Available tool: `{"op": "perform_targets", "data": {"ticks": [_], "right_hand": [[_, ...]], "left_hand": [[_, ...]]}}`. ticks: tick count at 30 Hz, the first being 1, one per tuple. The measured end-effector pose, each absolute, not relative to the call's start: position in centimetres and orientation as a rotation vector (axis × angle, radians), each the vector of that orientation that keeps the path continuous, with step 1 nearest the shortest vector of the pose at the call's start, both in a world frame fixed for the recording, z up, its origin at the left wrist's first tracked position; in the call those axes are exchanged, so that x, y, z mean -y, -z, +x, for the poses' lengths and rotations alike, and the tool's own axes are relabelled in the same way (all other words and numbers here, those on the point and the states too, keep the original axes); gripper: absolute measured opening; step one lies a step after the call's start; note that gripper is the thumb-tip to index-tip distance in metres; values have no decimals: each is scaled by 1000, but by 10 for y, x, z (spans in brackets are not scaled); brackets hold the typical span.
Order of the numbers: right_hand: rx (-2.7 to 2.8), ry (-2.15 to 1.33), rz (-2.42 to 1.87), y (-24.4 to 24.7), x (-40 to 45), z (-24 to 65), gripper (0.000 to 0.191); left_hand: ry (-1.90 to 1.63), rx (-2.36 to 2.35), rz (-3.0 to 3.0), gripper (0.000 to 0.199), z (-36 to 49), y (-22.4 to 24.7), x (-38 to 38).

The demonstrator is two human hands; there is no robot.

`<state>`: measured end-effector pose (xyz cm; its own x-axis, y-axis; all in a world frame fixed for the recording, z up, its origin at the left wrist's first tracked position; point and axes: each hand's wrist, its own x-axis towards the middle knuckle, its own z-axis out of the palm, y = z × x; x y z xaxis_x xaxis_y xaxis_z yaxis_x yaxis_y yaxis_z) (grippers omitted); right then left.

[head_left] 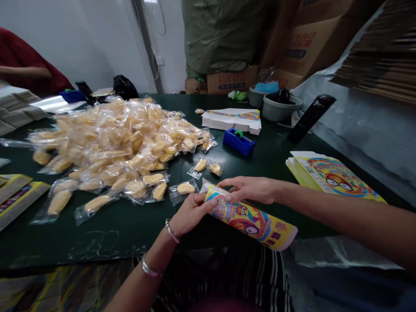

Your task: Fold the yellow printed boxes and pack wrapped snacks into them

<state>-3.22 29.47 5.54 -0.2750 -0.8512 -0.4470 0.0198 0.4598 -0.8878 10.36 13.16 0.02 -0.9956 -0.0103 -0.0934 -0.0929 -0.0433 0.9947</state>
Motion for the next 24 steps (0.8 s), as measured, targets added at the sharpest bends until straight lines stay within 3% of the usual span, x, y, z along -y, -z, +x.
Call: {"op": "perform_targets", "data": {"ticks": [3, 7, 13, 16, 20, 24], "right_hand": [[-1528, 1055, -594, -47, -294, -39, 45], [-1410, 1364, -496, -38, -304, -32, 41], [-1173, 1766, -422, -10, -315, 12, 52], [-1211, 1936, -434, 7, -317, 31, 69], [-1278, 1847, -668, 13, -331, 46, 54], [-1306, 1744, -686, 10, -357, 69, 37]], "left_hand": [[-2262, -2149, -234, 35, 99, 5, -126], [-2584, -2376, -655, 29, 111, 7, -119], [-2847, -1741, -623, 71, 145, 12, -148], [-2844, -1799, -671, 76, 155, 15, -158], [-2678, -1953, -589, 61, 175, 16, -154], [-2486, -2070, -661, 27, 197, 20, -161]]}}
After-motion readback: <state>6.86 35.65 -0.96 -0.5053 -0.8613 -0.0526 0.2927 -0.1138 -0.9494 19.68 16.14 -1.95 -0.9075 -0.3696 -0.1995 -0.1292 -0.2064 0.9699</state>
